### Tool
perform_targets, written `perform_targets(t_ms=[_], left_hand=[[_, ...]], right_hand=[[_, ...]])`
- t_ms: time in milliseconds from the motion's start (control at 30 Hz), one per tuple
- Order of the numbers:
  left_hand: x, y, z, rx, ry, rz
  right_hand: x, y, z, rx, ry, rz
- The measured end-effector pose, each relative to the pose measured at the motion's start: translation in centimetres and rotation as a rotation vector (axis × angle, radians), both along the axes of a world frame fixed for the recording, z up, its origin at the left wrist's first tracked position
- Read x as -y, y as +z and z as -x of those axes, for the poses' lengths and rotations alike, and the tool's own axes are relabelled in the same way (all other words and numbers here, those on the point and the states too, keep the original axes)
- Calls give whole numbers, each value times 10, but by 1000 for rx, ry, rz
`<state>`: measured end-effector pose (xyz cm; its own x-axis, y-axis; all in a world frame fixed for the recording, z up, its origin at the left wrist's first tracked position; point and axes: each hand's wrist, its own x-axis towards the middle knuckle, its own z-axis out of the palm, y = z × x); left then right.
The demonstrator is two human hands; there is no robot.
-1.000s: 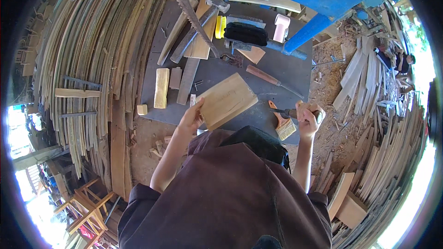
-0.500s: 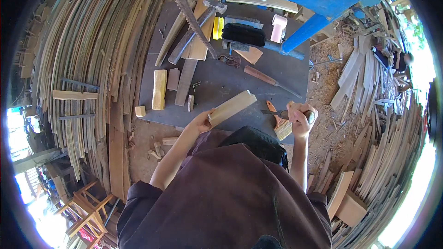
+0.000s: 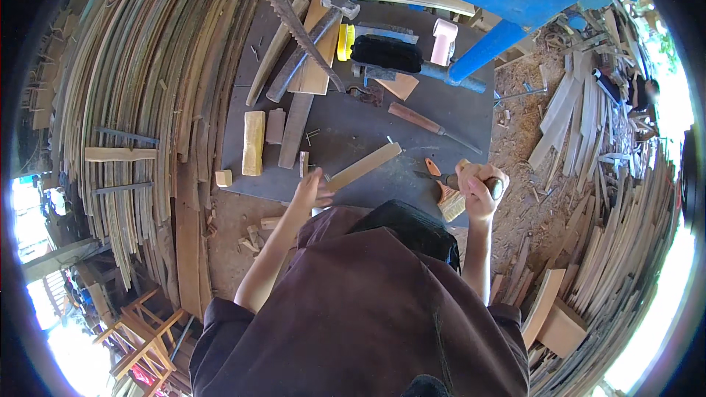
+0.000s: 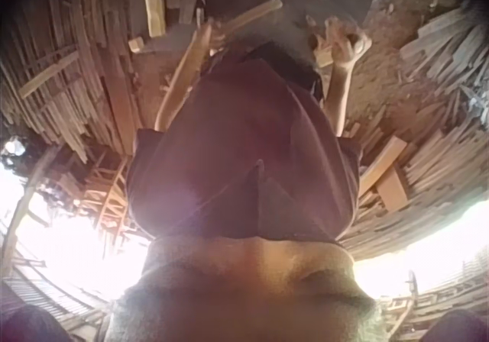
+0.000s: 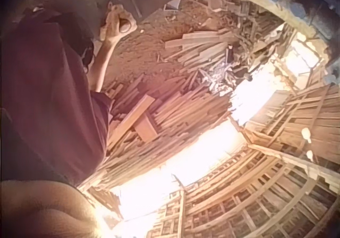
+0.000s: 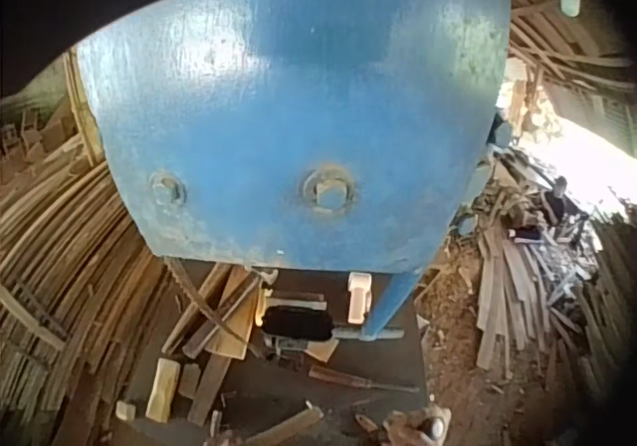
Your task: The person handles small wooden pieces on a workbench, brushes a piece to remove dust, and uses a chisel to carve or shape a wooden block. The person repeatedly positions and adjusts the wood while working with the chisel.
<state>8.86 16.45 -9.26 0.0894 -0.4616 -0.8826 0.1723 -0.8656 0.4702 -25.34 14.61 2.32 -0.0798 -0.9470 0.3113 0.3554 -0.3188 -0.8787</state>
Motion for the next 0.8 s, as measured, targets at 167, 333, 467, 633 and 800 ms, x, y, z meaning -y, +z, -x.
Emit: perform_targets(t_ms=[167, 333, 467, 633, 800], left_hand=[[-6, 46, 23, 785, -546, 1105], [3, 41, 59, 890, -933, 1310], [22, 23, 78, 853, -1023, 1129], [50, 5, 112, 731, -1019, 1097], [60, 13, 110, 593, -937, 1103]], right_hand=[[0, 11, -10, -9, 28, 72], [5, 36, -24, -3, 78, 107], [4, 45, -21, -52, 81, 131], [-2, 45, -15, -35, 24, 101], [-9, 45, -5, -46, -17, 105]])
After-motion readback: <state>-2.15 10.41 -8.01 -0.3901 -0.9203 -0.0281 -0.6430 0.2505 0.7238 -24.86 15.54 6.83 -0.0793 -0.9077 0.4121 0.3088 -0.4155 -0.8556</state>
